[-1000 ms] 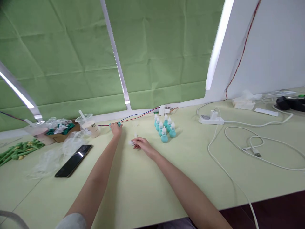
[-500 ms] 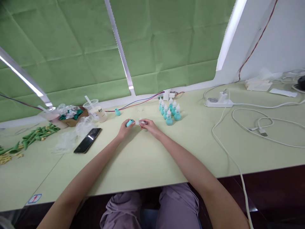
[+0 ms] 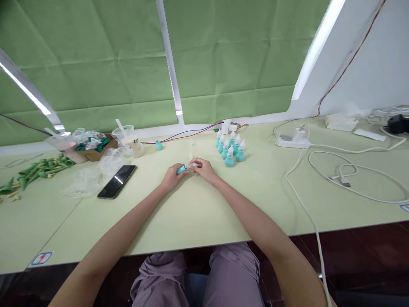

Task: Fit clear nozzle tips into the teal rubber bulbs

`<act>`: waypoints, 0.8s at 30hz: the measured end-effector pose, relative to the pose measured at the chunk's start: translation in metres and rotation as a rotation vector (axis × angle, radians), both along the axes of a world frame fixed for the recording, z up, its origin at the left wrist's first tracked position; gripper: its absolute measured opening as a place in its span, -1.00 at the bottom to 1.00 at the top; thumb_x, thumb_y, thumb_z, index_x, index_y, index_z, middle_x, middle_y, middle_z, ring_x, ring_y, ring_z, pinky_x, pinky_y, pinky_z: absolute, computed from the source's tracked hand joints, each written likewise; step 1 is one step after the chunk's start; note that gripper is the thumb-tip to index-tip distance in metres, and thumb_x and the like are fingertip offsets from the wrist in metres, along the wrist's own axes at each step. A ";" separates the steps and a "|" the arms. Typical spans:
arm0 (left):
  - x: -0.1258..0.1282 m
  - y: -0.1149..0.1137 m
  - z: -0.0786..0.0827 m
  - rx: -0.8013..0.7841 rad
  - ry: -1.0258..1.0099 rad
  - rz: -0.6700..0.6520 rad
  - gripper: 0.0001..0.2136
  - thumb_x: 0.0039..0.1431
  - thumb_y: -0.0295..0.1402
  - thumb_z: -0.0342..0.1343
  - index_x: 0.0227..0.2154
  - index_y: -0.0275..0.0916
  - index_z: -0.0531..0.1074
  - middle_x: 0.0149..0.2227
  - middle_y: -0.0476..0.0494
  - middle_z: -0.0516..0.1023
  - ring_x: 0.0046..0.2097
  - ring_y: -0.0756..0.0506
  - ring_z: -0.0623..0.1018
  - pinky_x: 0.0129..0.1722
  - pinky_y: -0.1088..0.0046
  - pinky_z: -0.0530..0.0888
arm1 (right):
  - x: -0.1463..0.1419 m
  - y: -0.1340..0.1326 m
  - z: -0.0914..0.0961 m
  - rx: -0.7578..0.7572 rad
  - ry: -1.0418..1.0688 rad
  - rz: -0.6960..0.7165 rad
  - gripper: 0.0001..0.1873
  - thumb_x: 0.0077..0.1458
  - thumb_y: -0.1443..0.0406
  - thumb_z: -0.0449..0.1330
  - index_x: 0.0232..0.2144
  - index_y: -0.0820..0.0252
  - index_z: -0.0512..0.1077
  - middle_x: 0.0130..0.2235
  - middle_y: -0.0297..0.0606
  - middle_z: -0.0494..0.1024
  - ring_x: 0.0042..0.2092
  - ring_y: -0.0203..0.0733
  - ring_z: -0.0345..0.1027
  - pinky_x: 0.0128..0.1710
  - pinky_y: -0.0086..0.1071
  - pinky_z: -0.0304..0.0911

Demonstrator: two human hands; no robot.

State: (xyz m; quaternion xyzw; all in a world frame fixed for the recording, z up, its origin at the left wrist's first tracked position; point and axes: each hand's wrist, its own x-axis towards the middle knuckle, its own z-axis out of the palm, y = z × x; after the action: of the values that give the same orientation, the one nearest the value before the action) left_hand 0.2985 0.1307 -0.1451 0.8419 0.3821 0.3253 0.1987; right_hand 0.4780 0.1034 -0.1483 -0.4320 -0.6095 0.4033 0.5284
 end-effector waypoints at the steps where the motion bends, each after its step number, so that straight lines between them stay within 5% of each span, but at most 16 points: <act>1: -0.001 0.000 0.000 0.007 0.008 -0.002 -0.72 0.10 -0.17 0.03 -0.23 -0.24 0.42 -0.23 -0.13 0.50 -0.21 -0.08 0.47 -0.19 0.41 0.37 | 0.001 -0.001 0.001 0.010 -0.032 0.006 -0.68 -0.14 0.13 0.24 -0.35 0.23 0.43 -0.45 -0.34 0.44 -0.49 -0.35 0.27 -0.50 -0.47 0.22; 8: -0.002 -0.003 -0.001 0.157 0.151 -0.009 -0.81 0.13 -0.26 0.03 -0.25 -0.21 0.43 -0.31 -0.13 0.48 -0.23 -0.11 0.45 -0.24 0.39 0.36 | 0.002 -0.003 0.003 0.027 -0.186 0.028 -0.72 -0.11 0.17 0.21 -0.38 0.26 0.48 -0.48 -0.32 0.45 -0.53 -0.35 0.22 -0.55 -0.47 0.19; 15: -0.001 -0.003 -0.004 0.262 0.322 -0.008 -0.81 0.09 -0.27 0.11 -0.25 -0.22 0.43 -0.33 -0.16 0.49 -0.25 -0.14 0.44 -0.24 0.34 0.34 | 0.004 -0.005 0.004 0.120 -0.416 -0.008 -0.81 -0.10 0.25 0.22 -0.40 0.23 0.54 -0.49 -0.33 0.48 -0.43 -0.30 0.26 -0.39 -0.44 0.18; 24: 0.002 -0.008 -0.001 0.311 0.384 0.039 -0.78 0.07 -0.25 0.13 -0.23 -0.22 0.43 -0.33 -0.16 0.49 -0.24 -0.13 0.45 -0.27 0.36 0.33 | -0.001 -0.007 0.003 0.023 -0.355 -0.042 -0.79 -0.11 0.26 0.23 -0.38 0.25 0.55 -0.49 -0.31 0.51 -0.52 -0.33 0.24 -0.47 -0.46 0.16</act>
State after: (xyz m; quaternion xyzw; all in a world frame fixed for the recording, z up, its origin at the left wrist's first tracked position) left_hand 0.3006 0.1232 -0.1461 0.9012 0.3742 0.2180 -0.0158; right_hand 0.4769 0.0967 -0.1449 -0.5033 -0.6884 0.3026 0.4257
